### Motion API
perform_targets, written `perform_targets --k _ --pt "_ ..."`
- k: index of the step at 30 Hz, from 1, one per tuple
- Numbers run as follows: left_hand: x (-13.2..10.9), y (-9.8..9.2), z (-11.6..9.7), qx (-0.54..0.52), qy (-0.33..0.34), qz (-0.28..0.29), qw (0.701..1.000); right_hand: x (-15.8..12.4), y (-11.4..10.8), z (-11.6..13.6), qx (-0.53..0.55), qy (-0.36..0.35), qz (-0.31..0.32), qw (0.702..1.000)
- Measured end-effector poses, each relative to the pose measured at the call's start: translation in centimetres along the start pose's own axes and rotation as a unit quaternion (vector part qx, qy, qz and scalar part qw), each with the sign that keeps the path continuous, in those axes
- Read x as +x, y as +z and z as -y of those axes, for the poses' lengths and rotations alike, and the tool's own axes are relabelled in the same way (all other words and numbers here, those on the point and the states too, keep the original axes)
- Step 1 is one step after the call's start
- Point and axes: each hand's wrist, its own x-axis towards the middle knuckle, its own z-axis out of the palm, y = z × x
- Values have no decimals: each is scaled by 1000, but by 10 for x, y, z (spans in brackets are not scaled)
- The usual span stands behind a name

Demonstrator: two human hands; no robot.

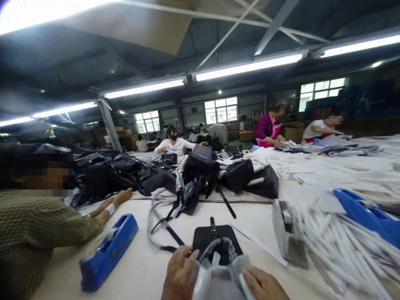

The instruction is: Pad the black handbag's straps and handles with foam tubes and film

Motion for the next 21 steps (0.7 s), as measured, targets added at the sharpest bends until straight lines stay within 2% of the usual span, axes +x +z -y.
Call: perform_targets --k 1,2,3,5,8,11,13,15,17,18,19,21 --pt "-1 -2 -1 -16 49 7 999 -2 -1 0 -3 1 -1 1000" --pt "-2 -5 -4 -34 68 25 997 -4 -2 1 -9 2 -2 1000" --pt "0 -8 -7 -46 57 52 996 -5 -3 2 -18 5 -4 1000" --pt "7 -12 -13 -52 -11 102 993 -7 -4 3 -28 3 1 1000" --pt "22 -5 -16 -59 -68 142 986 -4 -4 0 -16 35 -25 999" --pt "31 7 -15 -62 -106 158 980 -3 -5 -3 5 71 -21 997" --pt "29 8 -15 -57 -126 148 979 -7 -8 -3 26 84 -16 996" --pt "16 1 -15 -52 -137 102 984 -16 -13 -6 63 96 -28 993" --pt "-8 -11 -12 -80 -162 43 983 -31 -18 -11 100 125 -54 986" --pt "-24 -19 -10 -113 -190 30 975 -40 -19 -13 117 147 -65 980" --pt "-39 -27 -9 -157 -229 41 960 -50 -20 -15 137 172 -68 973" --pt "-69 -45 -8 -251 -307 109 911 -69 -17 -15 199 214 -50 955"
